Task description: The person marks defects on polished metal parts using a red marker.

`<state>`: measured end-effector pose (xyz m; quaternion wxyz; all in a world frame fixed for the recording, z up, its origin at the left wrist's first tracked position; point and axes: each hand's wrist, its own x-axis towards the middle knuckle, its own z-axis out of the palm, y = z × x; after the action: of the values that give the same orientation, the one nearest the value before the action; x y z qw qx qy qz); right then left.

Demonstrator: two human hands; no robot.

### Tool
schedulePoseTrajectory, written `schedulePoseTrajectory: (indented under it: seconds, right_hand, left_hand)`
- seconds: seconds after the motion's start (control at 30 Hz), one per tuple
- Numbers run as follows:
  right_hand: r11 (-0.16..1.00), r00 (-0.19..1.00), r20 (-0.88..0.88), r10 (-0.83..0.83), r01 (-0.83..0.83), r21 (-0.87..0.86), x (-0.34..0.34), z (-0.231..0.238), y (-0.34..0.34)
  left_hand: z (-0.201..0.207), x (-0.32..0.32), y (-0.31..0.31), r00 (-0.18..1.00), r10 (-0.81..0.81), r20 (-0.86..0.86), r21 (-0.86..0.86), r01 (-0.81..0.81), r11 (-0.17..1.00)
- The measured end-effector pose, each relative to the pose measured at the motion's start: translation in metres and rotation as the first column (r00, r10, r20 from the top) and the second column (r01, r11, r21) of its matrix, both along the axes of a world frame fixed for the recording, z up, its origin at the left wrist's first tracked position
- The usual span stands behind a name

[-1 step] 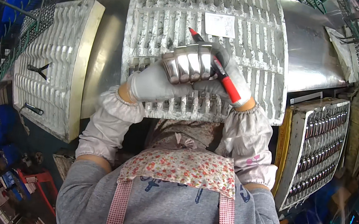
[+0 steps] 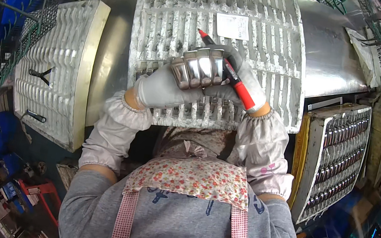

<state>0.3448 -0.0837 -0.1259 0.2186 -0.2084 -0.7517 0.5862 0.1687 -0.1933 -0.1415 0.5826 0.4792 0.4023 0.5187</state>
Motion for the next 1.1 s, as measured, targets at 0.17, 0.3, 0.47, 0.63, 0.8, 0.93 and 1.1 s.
schedulePoseTrajectory:
  seconds: [0.17,0.3,0.47,0.63,0.8,0.93,1.1]
  right_hand:
    - [1.000,0.999,-0.044,0.009,-0.009,0.014,-0.001,0.000,0.004]
    - [0.995,1.000,-0.023,-0.005,0.008,0.094,0.008,-0.005,0.007]
    - [1.000,0.995,-0.099,-0.028,0.028,0.000,0.036,-0.016,0.001]
    - [0.991,0.988,-0.122,-0.094,0.081,-0.109,0.070,-0.019,-0.007]
    - [0.990,0.971,-0.205,-0.124,0.105,-0.098,0.104,-0.027,-0.008]
    - [0.978,0.967,-0.184,-0.179,0.154,-0.139,0.131,-0.025,-0.012]
    - [0.953,0.941,-0.234,-0.245,0.189,-0.237,0.159,-0.020,-0.011]
  left_hand:
    - [0.010,-0.003,0.005,0.964,-0.012,-0.265,0.064,0.030,0.997]
    - [-0.010,0.009,0.004,0.978,0.083,-0.194,0.048,-0.075,0.996]
    - [-0.011,0.032,0.011,0.961,0.000,-0.278,0.131,0.037,0.991]
    - [-0.009,0.065,0.010,0.988,-0.071,-0.140,-0.021,0.069,0.997]
    - [0.013,0.098,0.017,0.943,-0.037,-0.330,0.261,0.129,0.957]
    - [0.015,0.122,0.024,0.934,-0.016,-0.356,0.291,0.127,0.948]
    - [0.021,0.150,0.033,0.955,-0.188,-0.231,0.072,0.210,0.975]
